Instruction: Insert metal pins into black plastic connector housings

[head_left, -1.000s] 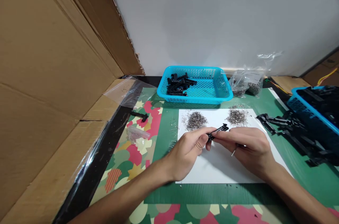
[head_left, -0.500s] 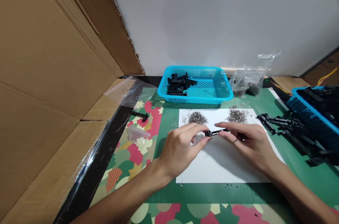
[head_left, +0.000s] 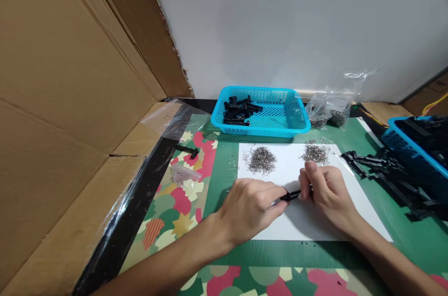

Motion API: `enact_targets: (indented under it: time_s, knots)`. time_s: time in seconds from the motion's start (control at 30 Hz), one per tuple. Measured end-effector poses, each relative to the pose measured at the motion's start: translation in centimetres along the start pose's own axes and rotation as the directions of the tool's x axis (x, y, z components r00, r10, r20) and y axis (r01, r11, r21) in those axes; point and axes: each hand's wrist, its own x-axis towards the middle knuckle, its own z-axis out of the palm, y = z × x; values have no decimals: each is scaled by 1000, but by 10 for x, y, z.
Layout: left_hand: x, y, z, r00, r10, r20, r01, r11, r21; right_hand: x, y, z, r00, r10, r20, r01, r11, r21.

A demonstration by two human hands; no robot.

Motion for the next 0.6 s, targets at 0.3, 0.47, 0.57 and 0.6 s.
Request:
enact_targets:
  time_s: [0.3, 0.47, 0.57, 0.6]
  knots:
    - [1, 2, 2, 992, 123, 9, -123, 991, 52, 1, -2, 12, 999, -4, -48, 3, 1000, -11]
    - [0, 3, 5, 986, 168, -18, -165, 982, 96, 0, -3, 12, 997, -79, -17, 76, 989, -131]
    - [0, 5, 7, 981, 190, -29, -184, 973, 140, -1, -5, 12, 992, -128, -9, 124, 971, -202]
    - [0, 6, 7, 982, 186, -27, -180, 973, 146, -1, -6, 13, 989, -146, -4, 142, 965, -220]
